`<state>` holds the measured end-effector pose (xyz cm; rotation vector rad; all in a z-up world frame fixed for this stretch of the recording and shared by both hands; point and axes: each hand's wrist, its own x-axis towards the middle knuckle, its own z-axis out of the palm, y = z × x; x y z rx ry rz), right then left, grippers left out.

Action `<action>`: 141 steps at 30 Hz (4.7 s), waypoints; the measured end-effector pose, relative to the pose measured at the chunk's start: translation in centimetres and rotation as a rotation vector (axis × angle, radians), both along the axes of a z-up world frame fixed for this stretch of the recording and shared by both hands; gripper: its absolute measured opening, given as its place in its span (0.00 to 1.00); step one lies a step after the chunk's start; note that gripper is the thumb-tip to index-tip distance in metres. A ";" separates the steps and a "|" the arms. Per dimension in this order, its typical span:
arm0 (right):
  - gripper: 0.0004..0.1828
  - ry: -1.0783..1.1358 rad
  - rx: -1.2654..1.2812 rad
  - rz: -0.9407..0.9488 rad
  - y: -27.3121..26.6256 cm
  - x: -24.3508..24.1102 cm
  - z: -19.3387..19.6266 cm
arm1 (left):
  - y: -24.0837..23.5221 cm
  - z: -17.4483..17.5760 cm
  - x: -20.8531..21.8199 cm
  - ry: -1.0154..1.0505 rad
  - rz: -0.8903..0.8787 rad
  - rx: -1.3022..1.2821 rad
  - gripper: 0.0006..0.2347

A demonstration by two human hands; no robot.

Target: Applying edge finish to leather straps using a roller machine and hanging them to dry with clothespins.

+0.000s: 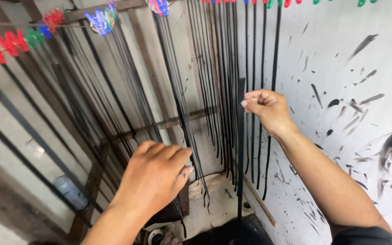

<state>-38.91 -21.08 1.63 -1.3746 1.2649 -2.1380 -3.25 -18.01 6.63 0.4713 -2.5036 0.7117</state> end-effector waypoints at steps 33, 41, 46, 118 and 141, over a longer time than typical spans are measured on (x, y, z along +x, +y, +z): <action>0.08 0.077 -0.176 -0.063 -7.3 -12.8 4.4 | -12.0 15.8 -32.8 0.690 -0.306 -0.118 0.32; 0.08 0.061 -0.235 -0.027 -8.9 -14.0 5.3 | -13.4 16.7 -31.2 0.632 -0.366 -0.025 0.22; 0.08 0.050 -0.260 -0.058 -10.1 -14.5 6.5 | -15.1 18.1 -30.0 0.593 -0.393 -0.047 0.22; 0.13 0.767 -0.634 -0.646 -12.8 -11.6 12.6 | -13.1 17.1 -23.5 0.354 -0.242 -0.381 0.33; 0.13 0.722 -0.656 -0.621 -18.1 -12.6 12.2 | -8.8 -2.1 -14.0 0.428 -0.144 -0.023 0.17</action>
